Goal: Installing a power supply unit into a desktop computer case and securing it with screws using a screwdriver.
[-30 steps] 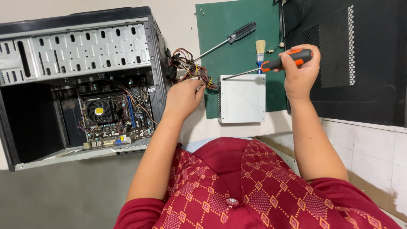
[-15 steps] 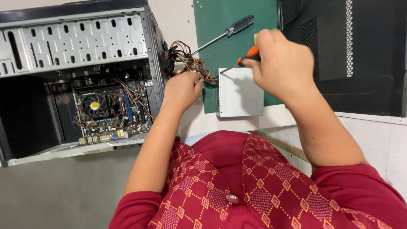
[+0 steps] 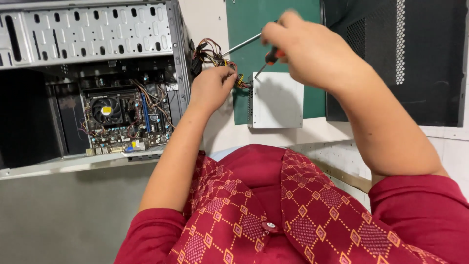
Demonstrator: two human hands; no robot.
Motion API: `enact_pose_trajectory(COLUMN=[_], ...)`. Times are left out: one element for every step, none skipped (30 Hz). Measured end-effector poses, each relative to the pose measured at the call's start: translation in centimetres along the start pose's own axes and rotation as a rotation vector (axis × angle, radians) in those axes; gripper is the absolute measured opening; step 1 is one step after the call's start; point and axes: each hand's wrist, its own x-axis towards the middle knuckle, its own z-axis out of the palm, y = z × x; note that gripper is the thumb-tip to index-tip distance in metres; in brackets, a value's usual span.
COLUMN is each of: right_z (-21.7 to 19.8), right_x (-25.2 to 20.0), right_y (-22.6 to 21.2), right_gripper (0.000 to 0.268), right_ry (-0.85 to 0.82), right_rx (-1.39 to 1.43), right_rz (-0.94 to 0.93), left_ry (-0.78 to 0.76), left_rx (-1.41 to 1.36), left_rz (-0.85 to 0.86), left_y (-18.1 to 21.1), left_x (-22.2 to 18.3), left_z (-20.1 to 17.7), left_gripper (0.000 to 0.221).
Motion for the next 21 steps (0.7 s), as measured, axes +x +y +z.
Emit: enact_pose_trajectory(right_z=[1.4, 2.7, 4.0, 3.1, 2.2, 1.3, 1.1, 1.0, 0.9, 2.4, 3.9, 5.7, 3.6, 1.6, -0.5, 0.2, 0.9, 1.4, 2.0, 2.8, 3.6], right_x=[0.2, 0.6, 0.8, 0.5, 0.1, 0.0, 0.2, 0.3, 0.3, 0.7, 1.0, 1.1, 0.5, 0.1, -0.4, -0.5, -0.5, -0.4, -0.1, -0.2, -0.2], right_y=[0.2, 0.6, 0.9, 0.2, -0.4, -1.1, -1.1, -1.0, -0.9, 0.3, 1.6, 2.8, 1.4, 0.0, -1.3, -1.0, -0.6, -0.2, 0.1, 0.5, 0.9], right_gripper=[0.055, 0.019, 0.051, 0.051, 0.04, 0.048, 0.048, 0.029, 0.012, 0.012, 0.025, 0.052, 0.052, 0.028, 0.053, 0.053, 0.034, 0.021, 0.021, 0.033, 0.049], right_ry=[-0.004, 0.095, 0.195, 0.194, 0.122, 0.055, 0.058, 0.061, 0.063, 0.065, 0.243, 0.418, 0.415, 0.237, 0.059, 0.056, 0.085, 0.118, 0.119, 0.155, 0.192], right_rx=[-0.001, -0.243, -0.484, -0.487, -0.395, -0.299, -0.3, -0.232, -0.164, -0.169, -0.393, -0.612, -0.613, -0.317, -0.021, -0.02, -0.051, -0.087, -0.089, -0.242, -0.395], right_rz=[0.0, 0.1, 0.2, 0.199, 0.197, 0.191, 0.186, 0.09, -0.007, -0.012, 0.076, 0.169, 0.166, 0.162, 0.157, 0.159, 0.132, 0.1, 0.098, 0.163, 0.228], left_ry=[-0.001, -0.009, -0.018, -0.016, -0.009, 0.002, 0.007, -0.008, -0.023, -0.016, -0.018, -0.028, -0.027, -0.037, -0.046, -0.05, -0.049, -0.041, -0.038, -0.028, -0.018], left_rx=[-0.003, 0.082, 0.167, 0.163, 0.174, 0.189, 0.191, 0.207, 0.222, 0.221, 0.222, 0.222, 0.219, 0.223, 0.228, 0.227, 0.225, 0.224, 0.223, 0.207, 0.191], left_rz=[-0.002, 0.009, 0.019, 0.019, 0.033, 0.044, 0.042, 0.036, 0.03, 0.03, 0.026, 0.02, 0.017, 0.018, 0.018, 0.017, 0.021, 0.025, 0.026, 0.034, 0.043], left_y=[-0.5, -0.9, -1.4, -1.5, -1.5, -1.7, -1.7, -1.6, -1.5, -1.4, -1.4, -1.4, -1.2, -1.1, -1.0, -1.1, -1.3, -1.4, -1.4, -1.5, -1.5], left_x=[0.0, 0.2, 0.3, 0.3, 0.3, 0.3, 0.4, 0.5, 0.6, 0.7, 0.8, 0.6, 0.6, 0.5, 0.5, 0.5, 0.4, 0.6, 0.8, 0.8, 0.8], left_z=[0.5, 1.0, 1.5, 1.7, 2.0, 1.9, 1.7, 1.7, 1.7, 1.6, 1.6, 1.8, 1.8, 1.6, 1.4, 1.6, 1.8, 1.8, 1.7, 1.8, 1.9], left_gripper=[0.025, 0.025, 0.026, 0.026, 0.025, 0.025, 0.025, 0.026, 0.026, 0.026, 0.026, 0.026, 0.026, 0.026, 0.026, 0.026, 0.025, 0.025, 0.025, 0.025, 0.025])
